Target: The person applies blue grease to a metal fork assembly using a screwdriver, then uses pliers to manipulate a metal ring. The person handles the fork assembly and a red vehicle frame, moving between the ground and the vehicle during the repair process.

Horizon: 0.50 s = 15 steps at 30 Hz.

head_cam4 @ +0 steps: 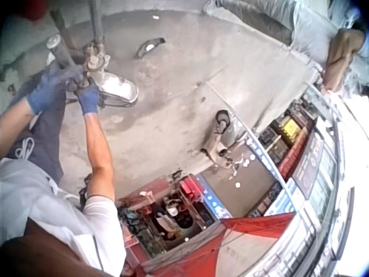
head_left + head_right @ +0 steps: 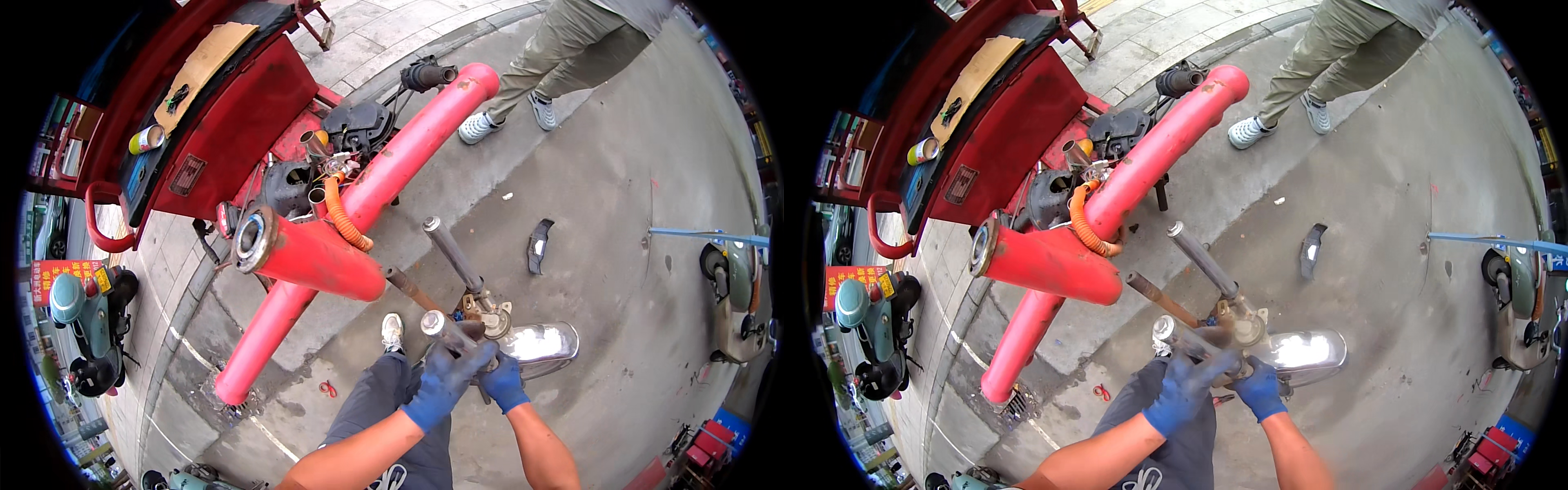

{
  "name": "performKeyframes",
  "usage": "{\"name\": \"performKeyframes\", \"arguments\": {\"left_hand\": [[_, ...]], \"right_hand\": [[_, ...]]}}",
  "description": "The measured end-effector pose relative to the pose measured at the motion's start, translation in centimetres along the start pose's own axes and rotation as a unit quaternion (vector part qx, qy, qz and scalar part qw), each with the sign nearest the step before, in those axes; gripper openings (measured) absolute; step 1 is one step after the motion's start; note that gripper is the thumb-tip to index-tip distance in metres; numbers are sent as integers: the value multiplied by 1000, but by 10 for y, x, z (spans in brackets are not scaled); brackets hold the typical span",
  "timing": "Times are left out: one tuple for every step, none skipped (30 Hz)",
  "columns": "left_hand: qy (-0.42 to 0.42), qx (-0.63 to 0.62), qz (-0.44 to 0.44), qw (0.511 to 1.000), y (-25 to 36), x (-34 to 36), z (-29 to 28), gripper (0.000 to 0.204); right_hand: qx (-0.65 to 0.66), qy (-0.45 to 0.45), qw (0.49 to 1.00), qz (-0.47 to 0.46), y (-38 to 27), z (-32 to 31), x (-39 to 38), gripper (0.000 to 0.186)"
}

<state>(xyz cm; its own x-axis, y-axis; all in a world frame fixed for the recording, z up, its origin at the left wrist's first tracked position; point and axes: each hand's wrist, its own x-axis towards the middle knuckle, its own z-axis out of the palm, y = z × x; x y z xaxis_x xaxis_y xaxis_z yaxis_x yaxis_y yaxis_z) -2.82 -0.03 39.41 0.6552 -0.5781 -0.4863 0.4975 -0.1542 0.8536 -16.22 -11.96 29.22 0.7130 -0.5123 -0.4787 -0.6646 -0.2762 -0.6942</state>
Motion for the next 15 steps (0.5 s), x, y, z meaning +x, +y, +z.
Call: {"name": "performKeyframes", "arguments": {"left_hand": [[3, -29, -23, 999, -3, 0, -2, 39], [11, -61, -38, 997, -5, 5, -3, 33], [35, -115, -76, 990, -6, 9, -4, 26], [58, -167, -111, 978, -7, 13, -3, 21], [83, -192, -98, 973, -11, 11, -2, 14], [90, -197, -94, 972, -11, 9, -3, 14], [98, -202, -91, 970, -8, 5, -5, 13], [106, -209, -87, 968, -7, 2, -8, 13], [102, -177, -59, 977, -9, 2, -10, 10], [102, -146, -31, 984, -8, -1, -11, 8], [111, -205, -52, 971, -5, -3, -12, 11], [119, -264, -73, 954, -3, -5, -14, 14], [80, 116, 150, 979, -4, -10, -20, 11], [71, 159, 215, 961, -4, -10, -24, 17], [60, 201, 278, 937, -3, -10, -29, 24]], "right_hand": [[6, 1, 1000, 6, 3, 9, -2, 41], [13, 2, 1000, 12, 7, 18, -2, 38], [20, 2, 1000, 18, 12, 27, -5, 35], [15, -5, 1000, 18, 14, 34, -7, 33], [9, -13, 1000, 17, 15, 41, -10, 31], [3, -21, 1000, 15, 18, 48, -12, 30], [10, -6, 1000, 0, 21, 56, -15, 28], [25, -12, 999, 16, 23, 61, -18, 28], [40, -18, 998, 33, 24, 67, -20, 29], [53, -24, 997, 43, 20, 68, -17, 29], [48, -15, 999, 21, 19, 72, -17, 30], [42, -5, 999, -1, 20, 78, -19, 31], [33, 3, 999, -19, 17, 79, -21, 31], [41, 12, 999, -23, 14, 79, -20, 32], [51, 22, 998, -27, 10, 79, -18, 33]]}}
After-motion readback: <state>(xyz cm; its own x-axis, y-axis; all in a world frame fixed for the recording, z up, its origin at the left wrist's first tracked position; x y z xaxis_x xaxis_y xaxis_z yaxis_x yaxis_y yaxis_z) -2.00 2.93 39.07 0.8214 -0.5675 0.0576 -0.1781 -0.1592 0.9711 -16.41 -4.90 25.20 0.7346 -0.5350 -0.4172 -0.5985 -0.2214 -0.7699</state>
